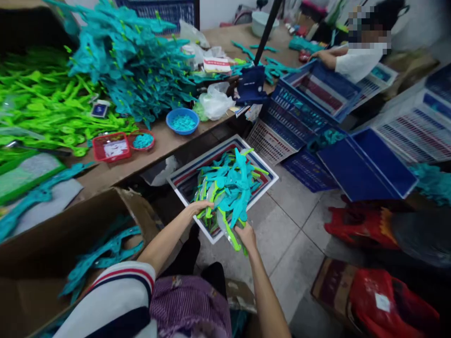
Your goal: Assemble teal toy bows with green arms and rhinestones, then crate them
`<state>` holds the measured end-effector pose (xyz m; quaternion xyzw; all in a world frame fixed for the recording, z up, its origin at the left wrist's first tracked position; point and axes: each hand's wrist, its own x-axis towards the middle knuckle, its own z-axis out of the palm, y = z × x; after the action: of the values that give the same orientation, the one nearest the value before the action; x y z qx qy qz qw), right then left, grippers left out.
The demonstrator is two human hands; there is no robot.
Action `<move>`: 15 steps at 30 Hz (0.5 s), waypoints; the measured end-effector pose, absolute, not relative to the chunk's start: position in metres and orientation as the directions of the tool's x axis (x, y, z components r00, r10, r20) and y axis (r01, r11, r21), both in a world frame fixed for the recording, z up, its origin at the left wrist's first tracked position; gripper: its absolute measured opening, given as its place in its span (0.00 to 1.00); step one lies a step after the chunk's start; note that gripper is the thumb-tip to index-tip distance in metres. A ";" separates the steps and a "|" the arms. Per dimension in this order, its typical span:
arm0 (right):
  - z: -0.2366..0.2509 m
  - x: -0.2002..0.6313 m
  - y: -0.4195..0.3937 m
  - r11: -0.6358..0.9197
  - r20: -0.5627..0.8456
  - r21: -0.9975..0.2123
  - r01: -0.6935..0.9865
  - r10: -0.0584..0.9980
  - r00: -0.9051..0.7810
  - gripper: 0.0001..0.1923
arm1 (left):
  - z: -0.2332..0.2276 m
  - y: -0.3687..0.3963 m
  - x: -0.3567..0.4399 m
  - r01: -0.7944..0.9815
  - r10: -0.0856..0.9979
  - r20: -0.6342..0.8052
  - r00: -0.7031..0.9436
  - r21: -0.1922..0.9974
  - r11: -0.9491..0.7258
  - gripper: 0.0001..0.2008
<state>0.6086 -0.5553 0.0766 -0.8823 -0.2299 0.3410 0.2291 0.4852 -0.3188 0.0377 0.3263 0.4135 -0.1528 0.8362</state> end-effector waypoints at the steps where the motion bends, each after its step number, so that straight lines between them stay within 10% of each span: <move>1: 0.062 0.620 -0.540 -0.803 -0.510 -0.545 0.242 0.546 0.665 0.24 | 0.024 -0.301 0.500 0.575 0.012 -0.814 0.581 0.421 0.701 0.05; 7: -0.032 0.679 -0.469 -0.896 -0.628 -0.393 0.206 0.426 0.651 0.28 | -0.056 -0.225 0.579 0.743 0.136 -0.895 0.424 0.430 0.513 0.08; 15: -0.103 0.724 -0.402 -0.893 -0.721 -0.369 0.259 0.451 0.526 0.45 | -0.096 -0.222 0.618 0.819 0.685 -0.704 0.186 0.496 0.288 0.27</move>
<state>0.7239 -0.4024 -0.1034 -0.8668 -0.2046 0.4417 0.1084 0.6178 -0.2217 -0.0963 0.5928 0.6343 -0.0680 0.4915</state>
